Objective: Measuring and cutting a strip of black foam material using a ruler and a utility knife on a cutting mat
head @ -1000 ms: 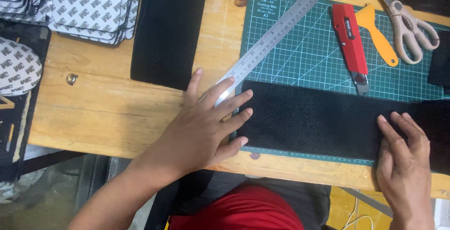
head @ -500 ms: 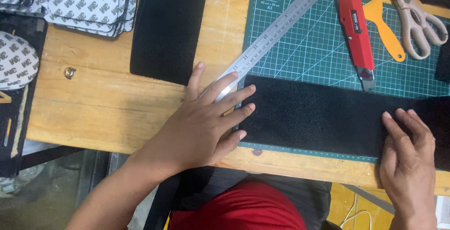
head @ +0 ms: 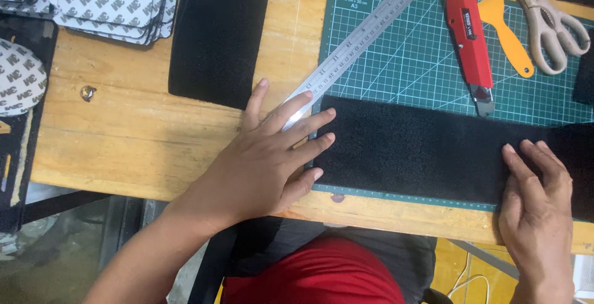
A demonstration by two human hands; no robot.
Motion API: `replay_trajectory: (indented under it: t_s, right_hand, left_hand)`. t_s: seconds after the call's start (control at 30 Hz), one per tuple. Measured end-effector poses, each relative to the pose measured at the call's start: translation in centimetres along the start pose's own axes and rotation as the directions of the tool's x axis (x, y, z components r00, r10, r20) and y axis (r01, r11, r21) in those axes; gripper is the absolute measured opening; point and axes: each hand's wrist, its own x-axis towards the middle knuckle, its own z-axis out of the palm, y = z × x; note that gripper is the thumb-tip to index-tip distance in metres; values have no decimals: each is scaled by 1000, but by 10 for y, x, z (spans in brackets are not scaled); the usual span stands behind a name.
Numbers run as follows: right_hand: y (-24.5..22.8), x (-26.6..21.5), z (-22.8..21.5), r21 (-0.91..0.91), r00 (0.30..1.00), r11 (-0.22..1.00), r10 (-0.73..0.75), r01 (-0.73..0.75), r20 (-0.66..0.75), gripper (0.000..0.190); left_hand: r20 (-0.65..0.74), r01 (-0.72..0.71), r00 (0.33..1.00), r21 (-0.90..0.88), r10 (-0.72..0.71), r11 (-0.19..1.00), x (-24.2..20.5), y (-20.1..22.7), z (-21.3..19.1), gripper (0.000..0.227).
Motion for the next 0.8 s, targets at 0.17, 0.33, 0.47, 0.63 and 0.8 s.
replay_trajectory:
  t_s: [0.17, 0.33, 0.47, 0.63, 0.8]
  right_hand:
    - [-5, 3, -2, 12, 1000, 1000, 1, -1, -2, 39]
    - [-4, 2, -1, 19, 1000, 1000, -2, 2, 0, 40]
    - [-6, 3, -2, 17, 1000, 1000, -2, 2, -6, 38]
    - [0, 0, 0, 22, 1000, 1000, -2, 2, -8, 38]
    - [1, -1, 1, 4, 1000, 1000, 19, -19, -4, 38]
  left_hand:
    - [-9, -4, 1000, 7, 4, 1000, 0, 0, 0, 35]
    - [-33, -13, 999, 41, 14, 999, 1, 0, 3, 36]
    - [-19, -2, 1000, 30, 3, 1000, 1, 0, 2, 36]
    - [-25, -4, 1000, 41, 5, 999, 0, -1, 4, 36]
    - [-7, 0, 1000, 53, 0, 999, 0, -1, 3, 39]
